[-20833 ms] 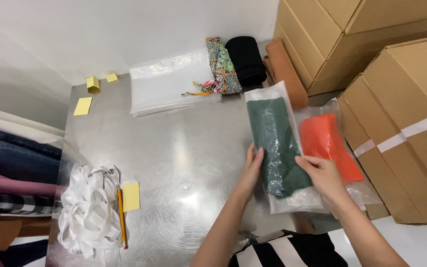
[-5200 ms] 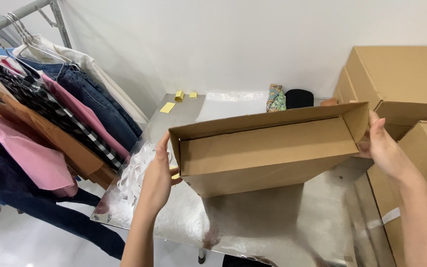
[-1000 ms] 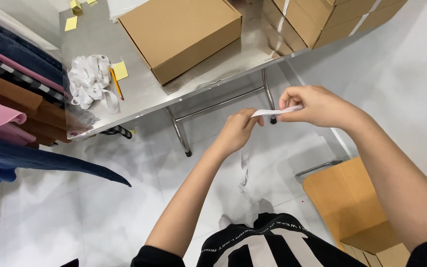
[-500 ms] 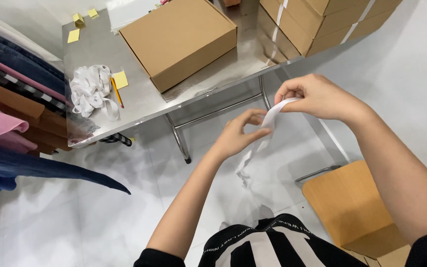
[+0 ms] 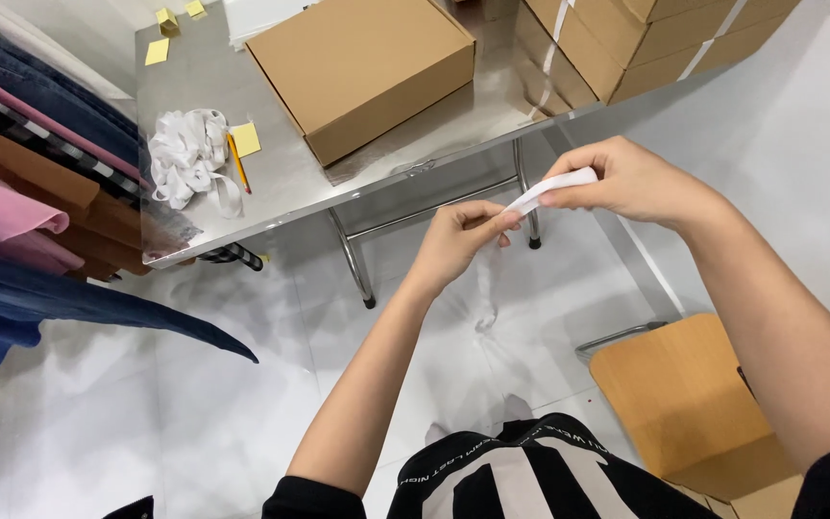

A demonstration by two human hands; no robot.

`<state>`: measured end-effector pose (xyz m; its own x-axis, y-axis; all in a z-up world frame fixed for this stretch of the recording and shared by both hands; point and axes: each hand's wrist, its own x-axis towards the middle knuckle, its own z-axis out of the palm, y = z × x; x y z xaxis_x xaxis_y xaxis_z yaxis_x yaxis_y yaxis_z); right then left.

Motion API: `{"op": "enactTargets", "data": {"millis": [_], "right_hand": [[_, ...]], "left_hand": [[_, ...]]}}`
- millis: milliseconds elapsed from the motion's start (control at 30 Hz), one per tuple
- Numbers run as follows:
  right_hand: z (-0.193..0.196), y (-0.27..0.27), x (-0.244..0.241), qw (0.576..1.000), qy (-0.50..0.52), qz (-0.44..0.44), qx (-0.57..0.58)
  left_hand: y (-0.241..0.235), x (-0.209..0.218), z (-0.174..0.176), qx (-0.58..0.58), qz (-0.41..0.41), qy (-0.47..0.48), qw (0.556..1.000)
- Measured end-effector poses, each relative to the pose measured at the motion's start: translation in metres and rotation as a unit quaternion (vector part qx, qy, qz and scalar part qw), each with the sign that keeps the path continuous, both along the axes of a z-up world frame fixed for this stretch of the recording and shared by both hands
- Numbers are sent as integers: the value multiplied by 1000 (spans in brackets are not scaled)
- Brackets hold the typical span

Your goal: The person places two plastic-wrapped clothing items into a cardboard box and closes the lid. They then wrap a white ribbon around the box, tie it into a bow, and attach a yellow sticky note to the top.

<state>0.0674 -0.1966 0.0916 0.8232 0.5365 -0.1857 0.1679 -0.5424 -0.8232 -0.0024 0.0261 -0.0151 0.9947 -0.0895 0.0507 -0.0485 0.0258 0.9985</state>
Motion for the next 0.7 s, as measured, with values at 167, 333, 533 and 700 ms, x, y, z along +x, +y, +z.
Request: {"op": "enactTargets", "data": {"millis": [167, 333, 533, 700], "right_hand": [[-16, 7, -4, 987, 43, -26, 153], [-11, 20, -14, 960, 87, -75, 255], [-38, 21, 4, 958, 75, -63, 269], [-10, 32, -19, 960, 100, 5, 263]], "left_hand": [[-1, -2, -10, 62, 7, -48, 997], [0, -15, 6, 61, 9, -5, 998], [3, -29, 31, -16, -77, 51, 996], [11, -22, 42, -52, -53, 70, 995]]}}
